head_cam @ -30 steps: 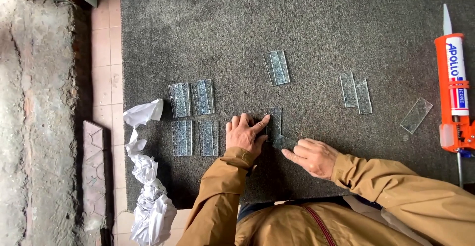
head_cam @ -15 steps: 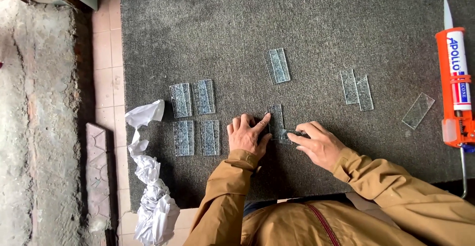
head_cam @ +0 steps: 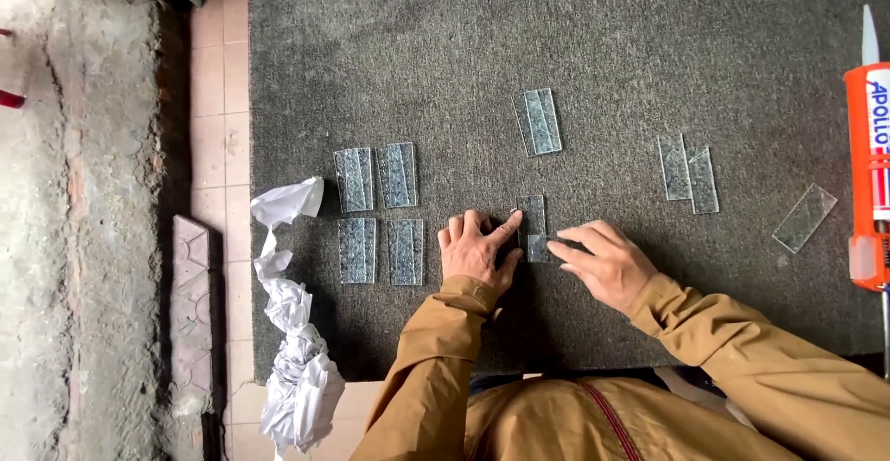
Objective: The person arranges small rectangular glass tiles on a gray carpeted surface, aligning them into a grid pattern. They pick up tiles, place them, and adjust positions to form a compact block, occasionally using a caulking gun nearby.
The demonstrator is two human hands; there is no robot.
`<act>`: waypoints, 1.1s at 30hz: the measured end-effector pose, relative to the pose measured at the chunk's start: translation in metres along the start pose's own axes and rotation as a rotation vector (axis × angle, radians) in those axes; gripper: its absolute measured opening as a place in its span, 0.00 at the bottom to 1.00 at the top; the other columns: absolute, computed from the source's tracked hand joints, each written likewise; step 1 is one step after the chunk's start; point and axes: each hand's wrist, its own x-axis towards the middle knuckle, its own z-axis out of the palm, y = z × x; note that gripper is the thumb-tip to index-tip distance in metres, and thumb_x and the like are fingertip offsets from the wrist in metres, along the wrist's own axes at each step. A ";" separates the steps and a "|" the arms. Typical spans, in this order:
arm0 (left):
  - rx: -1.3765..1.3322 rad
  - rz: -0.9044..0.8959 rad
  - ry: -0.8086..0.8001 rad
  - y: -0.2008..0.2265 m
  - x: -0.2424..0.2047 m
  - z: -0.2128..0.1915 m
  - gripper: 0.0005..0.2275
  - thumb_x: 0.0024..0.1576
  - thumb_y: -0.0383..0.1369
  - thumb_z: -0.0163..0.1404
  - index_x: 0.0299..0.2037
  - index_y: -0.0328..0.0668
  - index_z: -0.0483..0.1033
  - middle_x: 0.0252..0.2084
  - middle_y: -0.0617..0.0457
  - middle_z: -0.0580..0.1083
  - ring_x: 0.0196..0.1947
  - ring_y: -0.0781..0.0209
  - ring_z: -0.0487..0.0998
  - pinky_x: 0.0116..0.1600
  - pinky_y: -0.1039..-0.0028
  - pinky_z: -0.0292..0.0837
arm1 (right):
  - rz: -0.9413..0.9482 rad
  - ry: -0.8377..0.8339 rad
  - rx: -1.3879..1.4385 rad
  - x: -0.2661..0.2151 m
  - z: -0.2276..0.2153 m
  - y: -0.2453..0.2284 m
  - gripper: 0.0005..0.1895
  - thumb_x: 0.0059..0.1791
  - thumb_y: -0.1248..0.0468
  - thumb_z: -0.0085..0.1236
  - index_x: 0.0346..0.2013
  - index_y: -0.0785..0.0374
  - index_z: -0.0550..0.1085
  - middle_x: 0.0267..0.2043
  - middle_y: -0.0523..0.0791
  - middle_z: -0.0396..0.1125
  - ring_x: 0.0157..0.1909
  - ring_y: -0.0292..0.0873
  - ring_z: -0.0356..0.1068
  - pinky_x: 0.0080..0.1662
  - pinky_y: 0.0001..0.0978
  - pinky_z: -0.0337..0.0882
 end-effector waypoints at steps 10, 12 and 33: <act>-0.025 -0.001 -0.030 0.000 -0.001 0.002 0.29 0.55 0.53 0.62 0.70 0.85 0.74 0.49 0.58 0.62 0.57 0.50 0.65 0.60 0.58 0.57 | -0.038 -0.003 -0.083 -0.032 0.041 0.014 0.14 0.57 0.55 0.60 0.56 0.51 0.82 0.55 0.47 0.68 0.57 0.51 0.71 0.58 0.45 0.75; -0.018 -0.003 -0.032 0.001 0.000 0.000 0.29 0.55 0.54 0.61 0.71 0.85 0.74 0.49 0.58 0.62 0.56 0.50 0.65 0.60 0.58 0.57 | -0.041 -0.026 -0.096 -0.030 0.041 0.015 0.14 0.58 0.55 0.59 0.56 0.52 0.82 0.54 0.47 0.67 0.56 0.51 0.70 0.58 0.45 0.74; -0.020 -0.035 -0.022 0.004 0.001 -0.006 0.28 0.53 0.52 0.62 0.67 0.85 0.77 0.48 0.58 0.62 0.56 0.50 0.65 0.60 0.58 0.57 | -0.053 -0.103 0.028 -0.028 -0.006 0.021 0.15 0.56 0.60 0.60 0.57 0.50 0.83 0.46 0.43 0.65 0.47 0.46 0.68 0.55 0.40 0.73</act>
